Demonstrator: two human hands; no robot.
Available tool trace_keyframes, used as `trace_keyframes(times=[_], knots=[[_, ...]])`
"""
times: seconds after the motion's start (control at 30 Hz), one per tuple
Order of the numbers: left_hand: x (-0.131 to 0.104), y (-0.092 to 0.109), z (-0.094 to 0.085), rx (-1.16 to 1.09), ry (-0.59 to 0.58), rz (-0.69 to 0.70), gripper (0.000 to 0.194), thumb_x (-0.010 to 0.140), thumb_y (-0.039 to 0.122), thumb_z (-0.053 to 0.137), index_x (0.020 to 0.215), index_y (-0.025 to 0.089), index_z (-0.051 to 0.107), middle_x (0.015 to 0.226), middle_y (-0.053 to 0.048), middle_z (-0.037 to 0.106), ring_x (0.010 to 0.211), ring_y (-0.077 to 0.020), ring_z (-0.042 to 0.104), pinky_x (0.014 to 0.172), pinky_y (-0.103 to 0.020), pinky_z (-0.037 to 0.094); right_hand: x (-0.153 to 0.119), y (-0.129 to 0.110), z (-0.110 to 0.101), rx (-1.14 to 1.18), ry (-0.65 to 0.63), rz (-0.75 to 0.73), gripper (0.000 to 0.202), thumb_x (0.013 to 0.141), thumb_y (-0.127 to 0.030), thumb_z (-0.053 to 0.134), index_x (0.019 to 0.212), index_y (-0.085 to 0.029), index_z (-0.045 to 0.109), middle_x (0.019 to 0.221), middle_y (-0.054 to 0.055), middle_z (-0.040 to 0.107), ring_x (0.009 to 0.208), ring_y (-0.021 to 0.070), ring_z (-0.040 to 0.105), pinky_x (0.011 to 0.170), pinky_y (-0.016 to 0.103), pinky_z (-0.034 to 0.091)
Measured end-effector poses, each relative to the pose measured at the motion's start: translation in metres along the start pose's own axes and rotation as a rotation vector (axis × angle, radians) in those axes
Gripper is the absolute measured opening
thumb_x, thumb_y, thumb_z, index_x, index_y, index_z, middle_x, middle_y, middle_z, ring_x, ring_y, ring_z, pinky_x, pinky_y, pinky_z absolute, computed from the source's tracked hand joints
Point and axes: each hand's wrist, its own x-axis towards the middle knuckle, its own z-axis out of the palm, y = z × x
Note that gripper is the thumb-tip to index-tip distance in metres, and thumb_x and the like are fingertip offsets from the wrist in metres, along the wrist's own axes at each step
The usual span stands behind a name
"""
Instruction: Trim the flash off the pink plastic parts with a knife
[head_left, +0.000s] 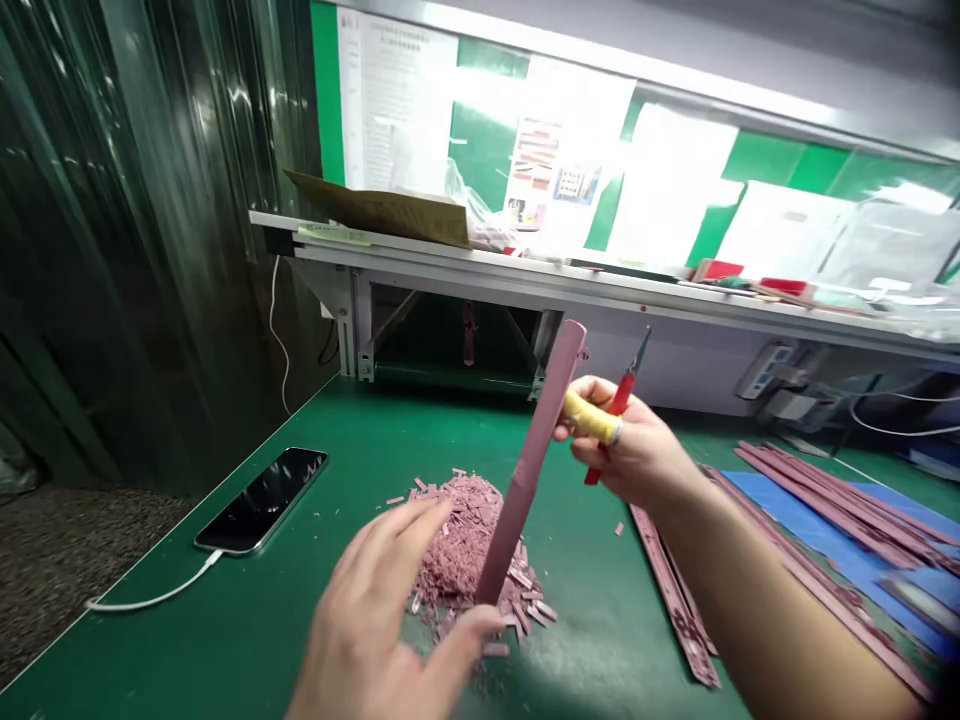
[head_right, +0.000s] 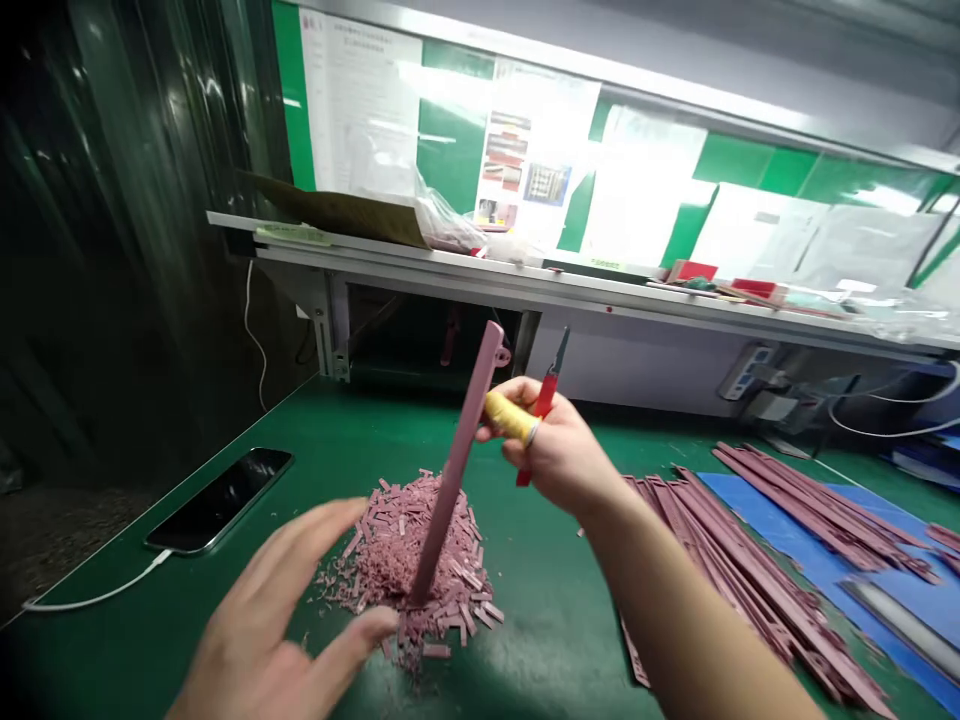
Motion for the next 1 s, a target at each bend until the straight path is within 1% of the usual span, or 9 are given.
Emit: trace_keyframes(times=[0.07, 0.17, 0.3, 0.5, 0.6, 0.7, 0.8, 0.9, 1.0], knots=[[0.007, 0.033, 0.016, -0.078, -0.171, -0.026, 0.079, 0.065, 0.043, 0.078, 0.137, 0.028, 0.048, 0.134, -0.008, 0.055, 0.121, -0.0343, 0.047, 0.103, -0.041, 0.033, -0.034, -0.008, 0.024, 0.25, -0.045, -0.007, 0.023, 0.072, -0.032, 0.076, 0.084, -0.022, 0.059, 0.072, 0.001, 0.061, 0.065, 0.0137, 0.057, 0.044, 0.019, 0.031], [-0.006, 0.048, 0.036, -0.323, -0.375, -0.196, 0.05, 0.083, 0.035, 0.061, 0.131, 0.028, 0.05, 0.1, -0.006, 0.066, 0.088, -0.0238, 0.059, 0.08, -0.032, 0.045, -0.076, -0.002, 0.051, 0.339, 0.021, 0.01, 0.014, 0.077, -0.029, 0.074, 0.083, -0.022, 0.063, 0.072, 0.0, 0.06, 0.063, 0.0125, 0.055, 0.055, 0.023, 0.042], [-0.05, 0.013, 0.057, -0.844, -0.443, -0.554, 0.009, 0.078, 0.024, 0.067, 0.084, 0.02, 0.061, 0.075, 0.001, 0.053, 0.07, -0.0117, 0.048, 0.066, -0.02, 0.041, -0.115, 0.033, 0.067, 0.181, 0.019, 0.09, 0.019, 0.085, -0.037, 0.065, 0.08, -0.019, 0.065, 0.07, 0.0, 0.057, 0.066, 0.0139, 0.051, 0.063, 0.026, 0.044], [-0.085, -0.026, 0.063, -1.091, -0.67, -0.876, 0.038, 0.059, 0.039, 0.075, 0.081, 0.023, 0.049, 0.047, 0.012, 0.032, 0.03, -0.0021, 0.012, 0.028, -0.016, 0.014, -0.132, 0.084, 0.078, -0.028, 0.066, 0.058, 0.04, 0.094, -0.046, 0.047, 0.067, -0.017, 0.055, 0.066, -0.001, 0.045, 0.064, 0.0128, 0.042, 0.063, 0.026, 0.039], [-0.083, -0.029, 0.054, -1.059, -0.611, -0.946, 0.048, 0.065, 0.055, 0.073, 0.095, 0.022, 0.053, 0.059, 0.008, 0.047, 0.034, -0.0035, 0.033, 0.03, -0.016, 0.03, -0.129, 0.097, 0.064, -0.078, 0.007, 0.09, 0.03, 0.093, -0.044, 0.049, 0.08, -0.018, 0.059, 0.072, -0.001, 0.05, 0.069, 0.0144, 0.047, 0.068, 0.027, 0.041], [-0.08, -0.034, 0.037, -0.939, -0.491, -0.977, 0.041, 0.082, 0.057, 0.058, 0.086, 0.017, 0.057, 0.062, 0.002, 0.055, 0.05, -0.0095, 0.053, 0.046, -0.022, 0.049, -0.131, 0.104, 0.038, -0.17, -0.024, 0.111, 0.016, 0.091, -0.034, 0.051, 0.099, -0.02, 0.055, 0.082, 0.0, 0.054, 0.075, 0.0154, 0.049, 0.073, 0.027, 0.04], [-0.08, -0.034, 0.018, -0.756, -0.417, -0.95, 0.035, 0.084, 0.05, 0.06, 0.089, 0.015, 0.06, 0.05, 0.002, 0.054, 0.049, -0.013, 0.055, 0.042, -0.022, 0.049, -0.14, 0.102, 0.023, -0.247, -0.047, 0.137, 0.007, 0.089, -0.017, 0.047, 0.088, -0.021, 0.054, 0.077, -0.002, 0.053, 0.07, 0.0144, 0.045, 0.066, 0.025, 0.037], [-0.079, -0.025, 0.005, -0.676, -0.383, -0.95, 0.041, 0.078, 0.044, 0.069, 0.107, 0.017, 0.058, 0.07, -0.001, 0.065, 0.042, -0.0091, 0.053, 0.033, -0.018, 0.045, -0.15, 0.091, 0.028, -0.337, -0.106, 0.076, 0.021, 0.082, -0.003, 0.046, 0.086, -0.02, 0.058, 0.081, -0.001, 0.058, 0.074, 0.0145, 0.05, 0.068, 0.025, 0.037], [-0.078, -0.013, 0.001, -0.723, -0.387, -1.043, 0.041, 0.073, 0.04, 0.074, 0.104, 0.018, 0.06, 0.084, -0.003, 0.068, 0.037, -0.005, 0.051, 0.03, -0.015, 0.043, -0.154, 0.081, 0.042, -0.429, -0.074, -0.064, 0.026, 0.084, -0.006, 0.052, 0.101, -0.021, 0.063, 0.087, 0.0, 0.064, 0.077, 0.0146, 0.055, 0.07, 0.025, 0.04]])
